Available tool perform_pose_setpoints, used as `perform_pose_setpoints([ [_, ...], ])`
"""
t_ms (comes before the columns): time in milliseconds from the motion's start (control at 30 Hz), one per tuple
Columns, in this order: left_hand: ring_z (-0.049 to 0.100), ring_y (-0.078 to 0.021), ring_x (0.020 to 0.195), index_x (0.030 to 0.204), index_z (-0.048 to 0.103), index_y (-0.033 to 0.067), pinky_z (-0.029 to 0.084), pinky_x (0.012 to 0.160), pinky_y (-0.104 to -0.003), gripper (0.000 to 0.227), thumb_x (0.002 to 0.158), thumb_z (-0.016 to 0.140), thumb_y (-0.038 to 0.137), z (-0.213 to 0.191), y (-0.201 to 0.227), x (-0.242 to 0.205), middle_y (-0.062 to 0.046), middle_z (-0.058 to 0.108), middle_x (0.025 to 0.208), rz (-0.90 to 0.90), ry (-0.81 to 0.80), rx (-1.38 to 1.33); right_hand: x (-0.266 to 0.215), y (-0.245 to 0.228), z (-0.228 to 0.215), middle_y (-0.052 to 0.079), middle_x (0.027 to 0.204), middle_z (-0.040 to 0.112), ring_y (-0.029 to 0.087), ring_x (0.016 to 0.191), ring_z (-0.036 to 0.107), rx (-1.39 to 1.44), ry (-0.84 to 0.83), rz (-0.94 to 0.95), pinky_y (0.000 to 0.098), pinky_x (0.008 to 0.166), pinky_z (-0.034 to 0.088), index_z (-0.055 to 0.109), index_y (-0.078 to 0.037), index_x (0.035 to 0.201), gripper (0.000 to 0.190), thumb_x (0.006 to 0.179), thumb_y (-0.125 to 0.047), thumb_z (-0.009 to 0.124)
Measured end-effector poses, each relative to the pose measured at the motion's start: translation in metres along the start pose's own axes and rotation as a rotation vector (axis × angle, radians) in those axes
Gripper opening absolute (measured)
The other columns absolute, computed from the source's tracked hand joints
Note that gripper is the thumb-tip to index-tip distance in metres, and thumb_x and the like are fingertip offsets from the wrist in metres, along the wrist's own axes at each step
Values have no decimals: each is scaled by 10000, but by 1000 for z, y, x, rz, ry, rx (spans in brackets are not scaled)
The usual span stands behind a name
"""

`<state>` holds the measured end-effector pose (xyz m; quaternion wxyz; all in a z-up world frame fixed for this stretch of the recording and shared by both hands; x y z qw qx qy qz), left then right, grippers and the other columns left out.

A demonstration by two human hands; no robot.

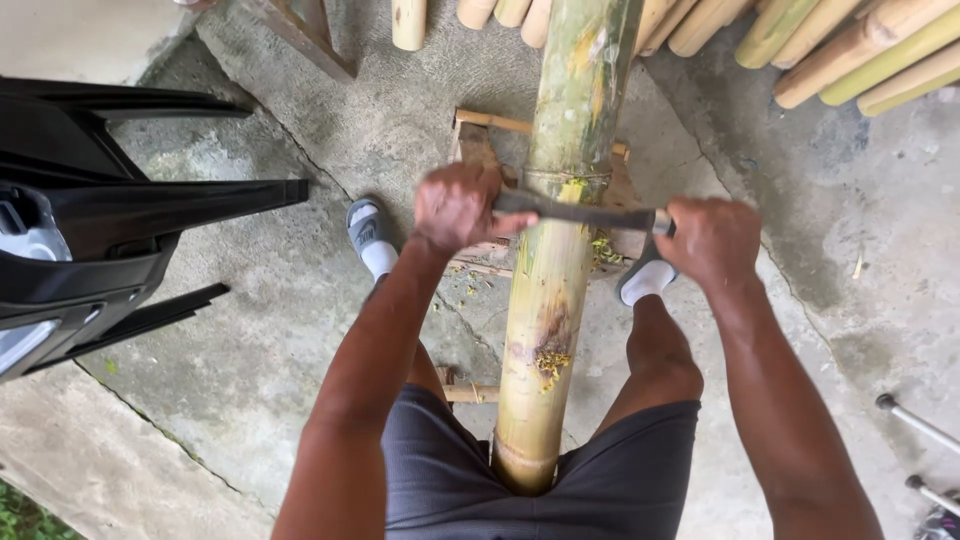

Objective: The recorder uses a knife to scrape the outer layer of a bamboo pole.

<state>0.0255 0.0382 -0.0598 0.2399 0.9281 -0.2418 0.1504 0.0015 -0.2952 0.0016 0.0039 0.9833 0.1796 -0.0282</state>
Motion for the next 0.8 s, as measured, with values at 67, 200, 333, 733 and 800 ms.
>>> perform_pose_setpoints([
  [67,385,-86,407,657,555,205,335,328,-327,786,944,287,886,-3,9,-17,56,466,544,-15,-36,9,-17,-6,0,18,572,575,185,494,549,17,54,-40,366,534,430,640,-162,681,281,854,-300,813],
  [200,366,-76,361,636,559,242,320,287,-330,762,907,283,898,-3,7,-9,81,431,484,-47,-133,3,-4,4,9,16,545,565,173,432,527,16,-9,-29,363,464,406,634,-160,671,315,885,-302,816],
  [333,498,-134,581,659,513,183,447,485,-334,854,981,300,945,-12,-6,16,27,493,637,29,82,96,10,-1,-8,29,608,566,189,529,542,-57,134,-38,357,554,428,623,-162,712,366,939,-353,836],
  [733,469,-116,402,652,612,195,383,324,-351,789,865,356,911,11,-15,0,46,512,535,-7,-129,28,14,-15,-25,40,615,597,220,561,604,-153,32,-42,370,566,448,660,-166,743,297,812,-364,870],
  [800,543,-150,547,659,575,171,464,477,-360,834,945,388,932,-5,-12,12,5,530,614,3,-10,-16,14,-17,-28,43,581,591,209,499,594,-91,-12,3,381,528,444,650,-139,720,375,840,-411,879],
])
Point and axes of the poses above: each hand's wrist, its own x-axis towards the middle knuckle, its own z-axis out of the palm, y = z × x, the point moved 3 cm from there along x, towards the middle knuckle
